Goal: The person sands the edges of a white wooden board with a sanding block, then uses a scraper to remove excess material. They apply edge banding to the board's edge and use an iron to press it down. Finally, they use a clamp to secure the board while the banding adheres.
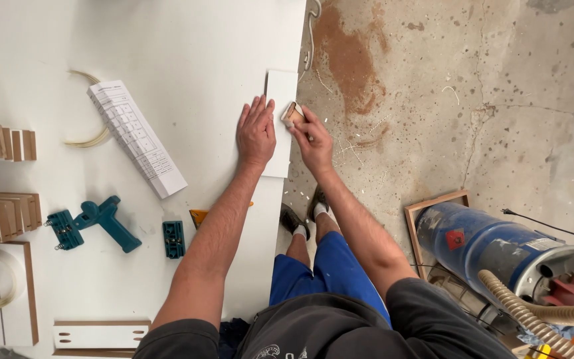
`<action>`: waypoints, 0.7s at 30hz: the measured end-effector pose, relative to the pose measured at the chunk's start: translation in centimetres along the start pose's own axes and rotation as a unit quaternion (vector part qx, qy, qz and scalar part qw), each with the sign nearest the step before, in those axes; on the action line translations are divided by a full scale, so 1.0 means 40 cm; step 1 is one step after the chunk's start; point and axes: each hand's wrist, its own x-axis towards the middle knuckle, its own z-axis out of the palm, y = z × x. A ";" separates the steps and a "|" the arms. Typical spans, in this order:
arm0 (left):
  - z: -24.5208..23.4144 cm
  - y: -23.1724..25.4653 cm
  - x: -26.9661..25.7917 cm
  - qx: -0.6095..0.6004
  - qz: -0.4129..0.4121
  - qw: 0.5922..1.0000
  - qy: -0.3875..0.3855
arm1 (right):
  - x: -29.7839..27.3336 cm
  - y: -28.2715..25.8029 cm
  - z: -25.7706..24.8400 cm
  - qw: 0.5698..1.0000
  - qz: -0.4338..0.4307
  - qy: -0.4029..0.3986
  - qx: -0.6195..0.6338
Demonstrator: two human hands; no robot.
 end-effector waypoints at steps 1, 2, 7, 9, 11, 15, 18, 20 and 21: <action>0.002 -0.007 -0.006 -0.001 0.002 1.000 0.000 | -0.065 -0.035 -0.008 1.000 0.000 0.002 -0.001; 0.009 -0.011 -0.009 -0.001 0.000 1.000 0.001 | -0.126 -0.069 -0.018 1.000 0.013 -0.009 -0.023; 0.000 -0.011 -0.011 -0.002 -0.005 1.000 0.005 | -0.206 -0.121 -0.040 0.996 -0.008 -0.056 -0.075; 0.011 -0.010 -0.012 -0.009 -0.008 1.000 0.001 | -0.074 -0.065 -0.012 0.989 -0.058 -0.038 -0.131; 0.012 -0.010 -0.011 -0.008 -0.009 1.000 0.003 | -0.061 -0.037 -0.011 0.987 -0.067 -0.034 -0.140; 0.004 -0.006 -0.007 -0.011 -0.011 1.000 0.001 | -0.216 -0.175 -0.054 0.981 -0.049 -0.075 -0.173; 0.012 -0.005 -0.008 -0.017 -0.018 1.000 -0.002 | -0.194 -0.083 -0.036 0.976 -0.069 -0.085 -0.187; 0.004 0.000 -0.007 -0.017 -0.019 1.000 -0.006 | -0.073 -0.011 -0.019 0.981 -0.072 -0.066 -0.169; -0.002 -0.001 -0.004 -0.016 -0.021 1.000 -0.009 | -0.011 0.025 -0.008 0.985 -0.076 -0.048 -0.148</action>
